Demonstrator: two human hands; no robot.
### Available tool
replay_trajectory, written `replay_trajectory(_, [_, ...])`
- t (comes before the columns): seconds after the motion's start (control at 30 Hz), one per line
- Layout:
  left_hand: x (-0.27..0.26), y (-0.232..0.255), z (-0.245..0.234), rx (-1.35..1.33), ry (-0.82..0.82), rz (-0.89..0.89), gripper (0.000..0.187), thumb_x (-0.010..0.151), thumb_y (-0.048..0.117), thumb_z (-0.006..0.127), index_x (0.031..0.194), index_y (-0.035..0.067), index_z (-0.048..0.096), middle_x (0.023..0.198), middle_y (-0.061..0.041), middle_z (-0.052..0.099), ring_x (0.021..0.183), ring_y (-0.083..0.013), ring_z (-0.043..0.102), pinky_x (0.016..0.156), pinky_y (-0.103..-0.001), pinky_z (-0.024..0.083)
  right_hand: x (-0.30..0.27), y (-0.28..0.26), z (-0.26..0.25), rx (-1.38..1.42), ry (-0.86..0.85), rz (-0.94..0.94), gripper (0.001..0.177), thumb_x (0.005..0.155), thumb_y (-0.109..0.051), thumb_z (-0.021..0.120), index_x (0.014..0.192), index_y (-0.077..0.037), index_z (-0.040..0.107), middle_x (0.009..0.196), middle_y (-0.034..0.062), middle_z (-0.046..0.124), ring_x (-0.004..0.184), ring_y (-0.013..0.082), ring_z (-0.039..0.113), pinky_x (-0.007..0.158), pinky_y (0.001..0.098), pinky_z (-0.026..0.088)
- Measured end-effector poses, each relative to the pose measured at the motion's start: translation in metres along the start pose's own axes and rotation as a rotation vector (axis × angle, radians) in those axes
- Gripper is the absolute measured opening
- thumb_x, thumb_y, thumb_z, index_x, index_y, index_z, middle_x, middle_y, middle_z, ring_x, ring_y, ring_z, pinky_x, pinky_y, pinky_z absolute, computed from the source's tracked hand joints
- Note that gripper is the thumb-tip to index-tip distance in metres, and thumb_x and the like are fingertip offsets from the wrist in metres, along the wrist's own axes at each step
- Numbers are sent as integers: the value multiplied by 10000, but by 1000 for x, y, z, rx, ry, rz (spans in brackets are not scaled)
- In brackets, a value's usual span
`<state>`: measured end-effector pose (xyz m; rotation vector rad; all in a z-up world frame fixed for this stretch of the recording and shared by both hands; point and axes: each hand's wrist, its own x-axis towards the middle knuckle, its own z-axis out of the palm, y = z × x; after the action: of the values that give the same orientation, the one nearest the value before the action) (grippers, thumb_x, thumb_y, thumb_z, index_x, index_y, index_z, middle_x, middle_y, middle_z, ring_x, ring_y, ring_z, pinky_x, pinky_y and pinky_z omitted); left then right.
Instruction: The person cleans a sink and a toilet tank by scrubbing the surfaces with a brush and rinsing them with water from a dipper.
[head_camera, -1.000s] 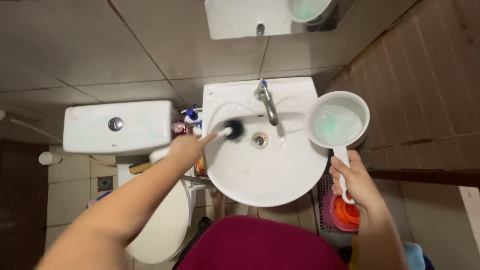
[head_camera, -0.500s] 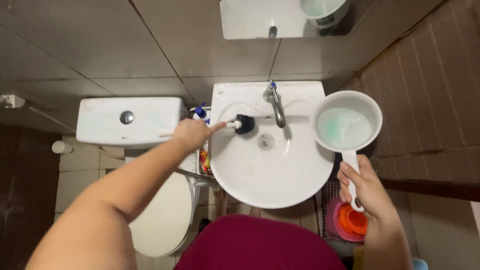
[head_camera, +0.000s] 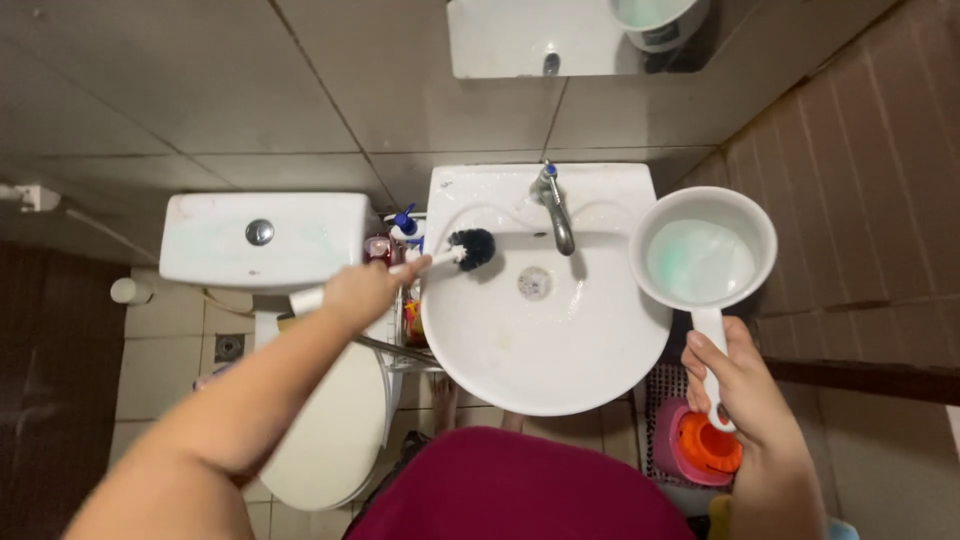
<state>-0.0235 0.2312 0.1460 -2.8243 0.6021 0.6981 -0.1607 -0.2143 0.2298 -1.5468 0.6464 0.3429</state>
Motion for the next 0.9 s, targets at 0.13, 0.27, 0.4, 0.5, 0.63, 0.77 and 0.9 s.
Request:
replay_trajectory(0.13, [4,58,1,-144,-169,-37,784,1007,90,458,1619,491,176,998,-155,710,831,-296,745,688,-435,624,19,3,4,-67,19,-47,314,961,-208,583,1197,-54,444,670,50,484,408,153,450,395,331,422])
replay_trajectory(0.27, [-8,98,-2,-230,-134,64,800,977,52,436,1617,464,188,999,-157,698,853,-330,733,706,-467,611,56,1,11,-159,88,-72,301,971,-164,590,1192,-29,438,703,67,536,439,153,480,407,348,438])
replay_trajectory(0.4, [-27,93,4,-310,-72,48,727,997,104,421,1616,440,238,969,-160,722,858,-344,725,764,-476,578,88,-5,24,-173,70,-93,287,988,-152,577,1182,-16,415,711,76,532,437,166,473,413,352,445])
replay_trajectory(0.5, [-38,76,8,-351,-122,-53,683,1008,169,412,1604,459,245,989,-155,712,872,-351,721,775,-485,574,102,-12,31,-193,65,-86,272,988,-154,574,1176,-36,417,713,64,536,443,160,472,424,347,452])
replay_trajectory(0.63, [-57,57,21,-469,-120,-155,552,1065,321,386,1583,474,277,975,-180,713,895,-369,709,807,-497,559,113,-19,32,-151,23,-110,274,1014,-177,571,1170,-6,424,721,54,518,447,154,467,439,339,455])
replay_trajectory(0.77, [-69,46,38,-746,68,-143,520,1028,362,449,1532,449,352,1016,-155,749,915,-395,707,825,-510,547,114,-21,30,-120,6,-63,285,1007,-192,574,1189,-24,436,710,50,515,440,148,464,440,334,453])
replay_trajectory(0.9, [-49,35,47,-815,193,-191,624,993,257,473,1586,360,307,1028,-215,707,944,-419,687,838,-521,536,115,-18,32,-195,40,-50,298,1001,-177,571,1210,-31,418,710,48,519,449,144,463,436,346,456])
